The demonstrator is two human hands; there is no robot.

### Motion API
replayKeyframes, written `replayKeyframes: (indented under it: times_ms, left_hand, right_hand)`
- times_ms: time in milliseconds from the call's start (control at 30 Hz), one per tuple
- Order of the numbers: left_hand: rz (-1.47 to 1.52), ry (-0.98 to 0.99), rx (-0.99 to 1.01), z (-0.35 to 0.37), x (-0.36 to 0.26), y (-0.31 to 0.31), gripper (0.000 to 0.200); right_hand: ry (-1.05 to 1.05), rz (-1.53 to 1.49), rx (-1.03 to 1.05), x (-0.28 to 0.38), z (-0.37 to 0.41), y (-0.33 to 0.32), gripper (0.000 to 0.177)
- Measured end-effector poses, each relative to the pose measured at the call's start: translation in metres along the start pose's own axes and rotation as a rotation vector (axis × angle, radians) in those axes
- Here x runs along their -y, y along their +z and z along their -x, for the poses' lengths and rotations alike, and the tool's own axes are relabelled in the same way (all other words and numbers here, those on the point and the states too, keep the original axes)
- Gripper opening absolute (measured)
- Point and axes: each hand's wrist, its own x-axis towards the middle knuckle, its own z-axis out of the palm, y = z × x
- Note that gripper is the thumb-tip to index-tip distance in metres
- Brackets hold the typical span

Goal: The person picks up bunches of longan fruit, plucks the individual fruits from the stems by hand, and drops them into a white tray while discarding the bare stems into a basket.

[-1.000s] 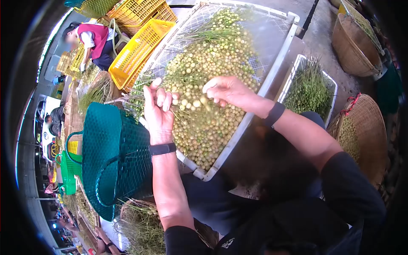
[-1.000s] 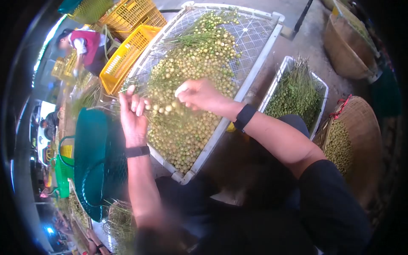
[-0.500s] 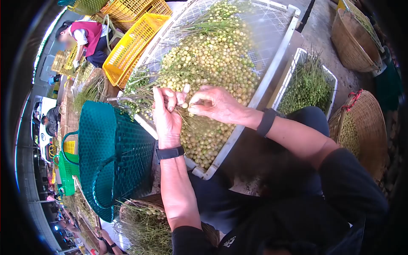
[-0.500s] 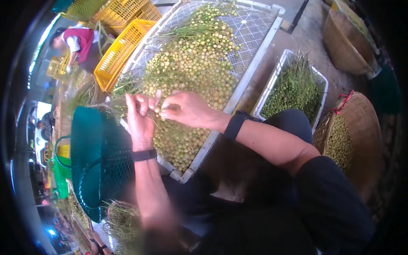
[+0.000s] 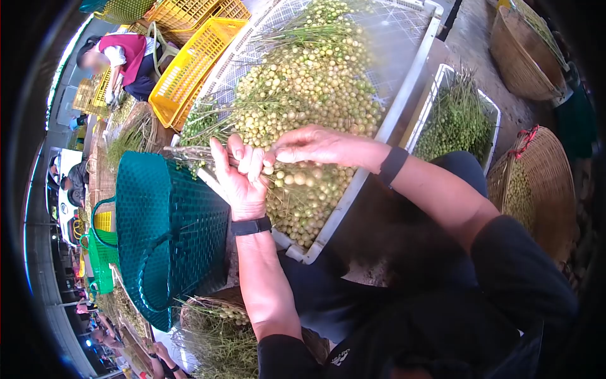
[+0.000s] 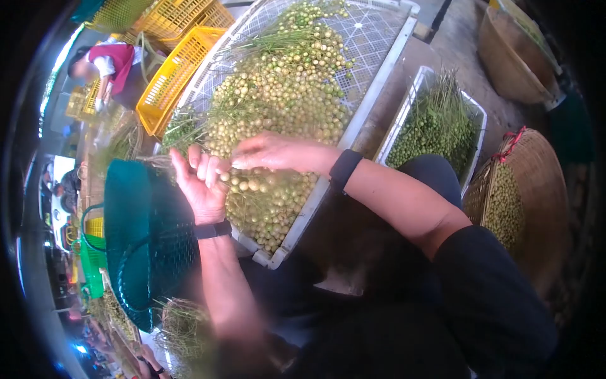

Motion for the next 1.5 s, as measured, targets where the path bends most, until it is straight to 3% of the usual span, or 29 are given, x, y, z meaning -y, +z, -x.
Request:
replayKeyframes:
  times_ms: [67, 167, 300, 467, 600, 667, 733, 800, 867, 933, 967, 1033, 1067, 1133, 1200, 1267, 1333, 1400, 1500]
  left_hand:
    - [0.057, -0.004, -0.008, -0.001, -0.001, -0.003, 0.044]
    - [0.06, 0.038, -0.224, -0.003, -0.004, 0.0, 0.044]
    - [0.249, -0.016, -0.094, 0.003, -0.005, -0.005, 0.045]
    - [0.146, 0.039, -0.227, 0.004, -0.004, -0.008, 0.048]
    - [0.204, 0.122, -0.231, 0.005, -0.018, -0.011, 0.048]
    - [0.094, 0.106, -0.09, 0.006, -0.016, -0.008, 0.047]
    - [0.095, 0.075, -0.037, 0.007, -0.008, 0.003, 0.046]
    - [-0.014, 0.113, -0.244, 0.008, -0.002, 0.016, 0.046]
    - [-0.06, 0.113, -0.112, 0.01, 0.001, 0.011, 0.045]
    - [-0.073, 0.127, -0.116, 0.015, 0.003, 0.018, 0.04]
    - [-0.084, 0.128, -0.101, 0.017, 0.004, 0.021, 0.04]
    - [-0.079, 0.1, -0.253, 0.009, 0.005, 0.019, 0.034]
    - [-0.133, 0.098, -0.2, 0.006, 0.002, 0.015, 0.028]
    - [-0.245, 0.135, -0.366, -0.003, 0.005, 0.021, 0.028]
    - [-0.363, 0.113, -0.342, -0.01, 0.006, 0.005, 0.026]
    - [-0.462, 0.016, -0.452, -0.007, 0.009, 0.017, 0.026]
    - [-0.43, 0.003, -0.418, -0.006, 0.008, 0.013, 0.028]
    - [-0.683, -0.015, -0.463, -0.002, 0.011, 0.026, 0.031]
    - [-0.739, 0.107, -0.47, -0.008, 0.004, 0.009, 0.035]
  right_hand:
    - [-0.092, 0.07, 0.034, -0.003, 0.0, 0.005, 0.03]
    - [-0.083, 0.02, -0.048, -0.004, 0.001, 0.006, 0.029]
    - [0.071, -0.154, -0.06, -0.001, 0.004, 0.009, 0.029]
    - [0.202, -0.368, -0.183, -0.017, -0.01, 0.0, 0.029]
    - [0.15, -0.336, -0.212, -0.019, -0.014, -0.014, 0.032]
    - [0.02, -0.39, -0.067, -0.018, -0.01, -0.006, 0.036]
    - [0.026, -0.393, -0.068, -0.009, -0.003, 0.001, 0.034]
    - [0.087, -0.418, 0.152, 0.007, 0.007, 0.006, 0.033]
    - [0.036, -0.337, 0.125, 0.01, 0.01, 0.012, 0.034]
    - [-0.098, -0.182, 0.312, 0.013, 0.022, 0.007, 0.033]
    - [-0.158, -0.091, 0.25, 0.012, 0.023, 0.008, 0.028]
    - [-0.17, 0.059, 0.155, 0.019, 0.028, 0.012, 0.026]
    - [-0.155, 0.198, 0.065, 0.021, 0.032, 0.014, 0.024]
    - [-0.191, 0.152, 0.004, 0.028, 0.039, 0.011, 0.022]
    - [-0.205, 0.181, -0.025, 0.032, 0.035, 0.006, 0.018]
    - [-0.22, 0.195, -0.029, 0.034, 0.018, -0.01, 0.018]
    - [-0.224, 0.23, -0.092, 0.033, 0.004, -0.017, 0.016]
    - [-0.193, 0.17, -0.105, 0.031, -0.002, -0.025, 0.014]
    - [-0.131, -0.05, -0.094, 0.02, -0.011, -0.032, 0.022]
